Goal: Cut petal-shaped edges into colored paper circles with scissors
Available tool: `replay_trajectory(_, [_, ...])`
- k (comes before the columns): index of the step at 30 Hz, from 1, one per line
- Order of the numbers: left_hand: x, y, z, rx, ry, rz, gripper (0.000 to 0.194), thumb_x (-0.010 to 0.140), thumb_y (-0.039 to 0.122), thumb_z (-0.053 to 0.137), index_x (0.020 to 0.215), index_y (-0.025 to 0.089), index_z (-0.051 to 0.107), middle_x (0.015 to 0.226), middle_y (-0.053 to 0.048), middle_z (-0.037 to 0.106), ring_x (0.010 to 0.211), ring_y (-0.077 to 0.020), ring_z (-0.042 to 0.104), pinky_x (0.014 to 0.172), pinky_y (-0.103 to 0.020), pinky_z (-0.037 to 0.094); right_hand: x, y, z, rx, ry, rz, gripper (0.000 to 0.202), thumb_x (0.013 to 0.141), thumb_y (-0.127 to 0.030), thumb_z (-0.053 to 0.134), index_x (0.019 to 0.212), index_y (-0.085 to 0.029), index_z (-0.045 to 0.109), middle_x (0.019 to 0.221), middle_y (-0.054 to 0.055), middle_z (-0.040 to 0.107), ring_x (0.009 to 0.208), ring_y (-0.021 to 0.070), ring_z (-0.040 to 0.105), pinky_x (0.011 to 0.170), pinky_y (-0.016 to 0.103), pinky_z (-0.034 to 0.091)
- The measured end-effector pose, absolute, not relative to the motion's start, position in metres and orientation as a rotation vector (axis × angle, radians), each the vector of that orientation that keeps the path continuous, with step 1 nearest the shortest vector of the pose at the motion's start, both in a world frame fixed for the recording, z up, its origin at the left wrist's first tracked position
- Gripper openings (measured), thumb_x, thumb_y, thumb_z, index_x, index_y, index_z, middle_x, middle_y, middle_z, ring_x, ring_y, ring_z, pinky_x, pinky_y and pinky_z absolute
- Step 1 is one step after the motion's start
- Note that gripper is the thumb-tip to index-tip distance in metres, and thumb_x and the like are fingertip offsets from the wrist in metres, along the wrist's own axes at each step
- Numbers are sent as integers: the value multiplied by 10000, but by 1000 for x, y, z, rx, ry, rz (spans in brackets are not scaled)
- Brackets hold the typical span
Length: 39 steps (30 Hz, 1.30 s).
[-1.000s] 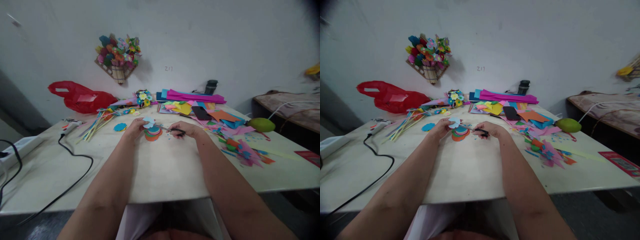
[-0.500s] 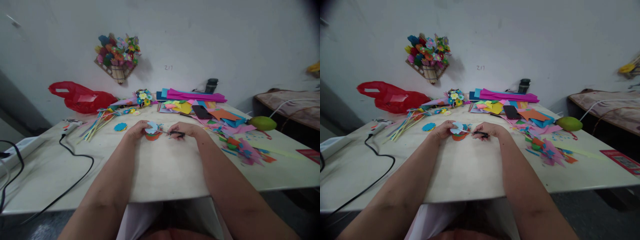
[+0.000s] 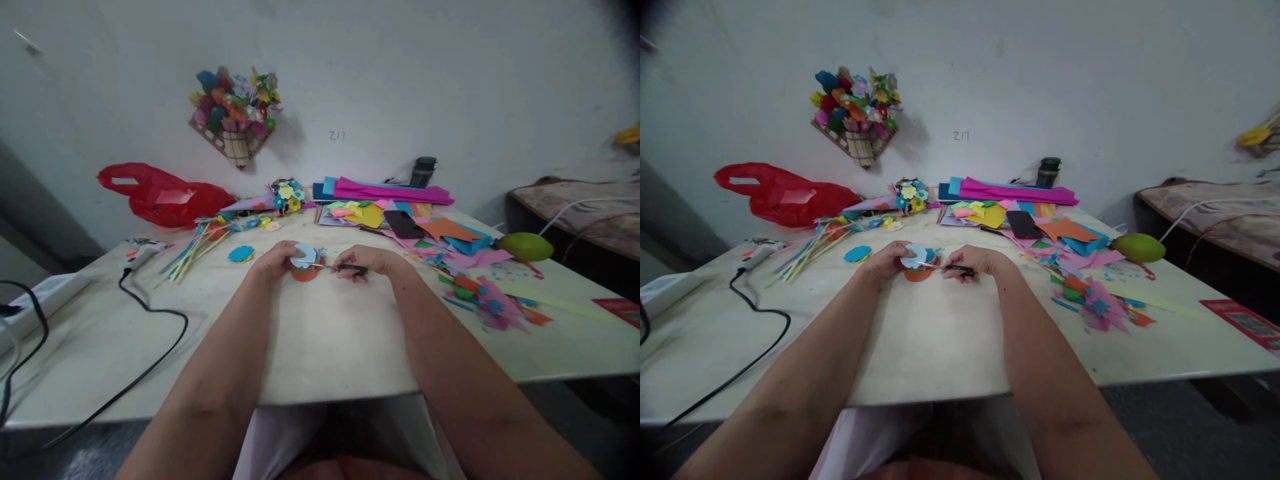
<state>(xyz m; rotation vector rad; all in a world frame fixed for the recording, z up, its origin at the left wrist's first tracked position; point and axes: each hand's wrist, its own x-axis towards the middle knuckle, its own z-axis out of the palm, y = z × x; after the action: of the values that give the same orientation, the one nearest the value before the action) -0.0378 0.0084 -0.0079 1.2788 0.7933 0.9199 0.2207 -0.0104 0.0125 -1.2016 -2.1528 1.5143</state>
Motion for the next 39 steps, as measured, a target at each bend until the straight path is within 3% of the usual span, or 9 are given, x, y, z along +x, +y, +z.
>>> replay_trajectory(17, [-38,13,-12,1315,819,859,166,503,165,700,644,76,708,595,-83,677,519,-149,593,555,-257,460,219,-11,14,-1206,-2194,1511,371,693,-413,815,937,-141,746,549,-29,610,435,69,500,420,190,340])
replay_trajectory(27, [-37,13,-11,1320,824,848,78,524,141,667,591,103,680,531,-44,629,466,-115,525,499,-235,403,219,-8,10,-1170,-2194,1514,380,681,-425,820,916,-135,749,548,-32,591,438,66,487,425,195,339])
replay_trajectory(39, [-37,13,-11,1304,838,876,137,494,149,688,615,87,705,561,-71,660,486,-133,565,508,-241,442,218,-8,8,-1200,-2162,1509,391,669,-427,824,916,-133,754,549,-34,591,420,56,457,422,196,307])
